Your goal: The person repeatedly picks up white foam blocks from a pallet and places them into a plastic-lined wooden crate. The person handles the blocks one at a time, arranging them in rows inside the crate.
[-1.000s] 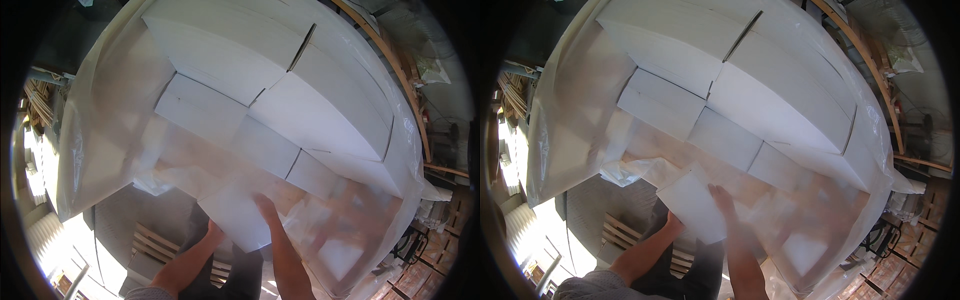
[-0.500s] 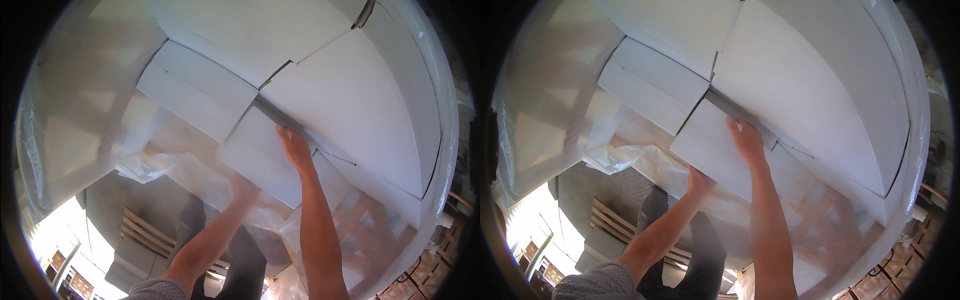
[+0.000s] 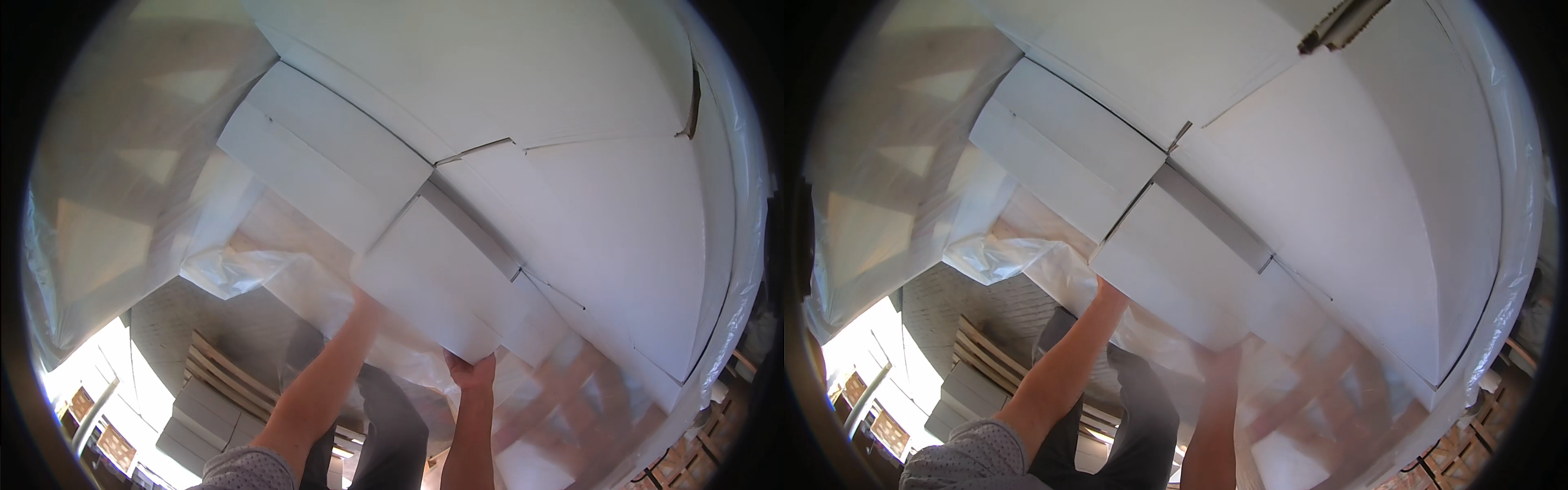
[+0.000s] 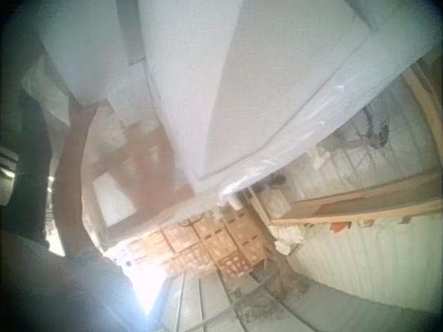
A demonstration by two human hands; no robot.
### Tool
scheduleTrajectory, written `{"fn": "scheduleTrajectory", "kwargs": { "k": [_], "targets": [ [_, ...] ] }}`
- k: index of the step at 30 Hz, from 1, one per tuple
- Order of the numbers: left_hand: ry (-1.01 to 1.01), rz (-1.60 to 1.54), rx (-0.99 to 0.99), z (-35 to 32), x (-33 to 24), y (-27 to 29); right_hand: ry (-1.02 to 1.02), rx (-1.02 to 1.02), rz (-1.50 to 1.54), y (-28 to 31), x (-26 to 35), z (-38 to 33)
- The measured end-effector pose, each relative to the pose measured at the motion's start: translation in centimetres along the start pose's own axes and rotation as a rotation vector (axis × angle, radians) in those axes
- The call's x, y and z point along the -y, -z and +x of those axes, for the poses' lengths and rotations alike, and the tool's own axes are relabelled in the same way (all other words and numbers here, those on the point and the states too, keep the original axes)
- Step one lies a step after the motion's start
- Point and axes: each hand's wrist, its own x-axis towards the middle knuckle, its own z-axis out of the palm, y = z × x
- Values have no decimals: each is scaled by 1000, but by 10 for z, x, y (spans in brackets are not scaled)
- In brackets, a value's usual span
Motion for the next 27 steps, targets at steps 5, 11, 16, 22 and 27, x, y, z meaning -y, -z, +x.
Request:
{"fn": "scheduleTrajectory", "kwargs": {
  "k": [5,11,16,22,27],
  "targets": [
    [16,-124,-31,0,-10,-12,-96,-1,92,-16,1,8],
    [-61,-148,-29,17,-32,-36,8,76,139,-19,23,27],
    [-96,-175,-18,29,-50,-52,103,76,63,-22,28,44],
    [91,-428,-5,26,-59,-46,196,89,10,-26,21,40],
    [306,-166,-59,-11,-34,5,-209,115,664,-33,39,35]
  ]
}}
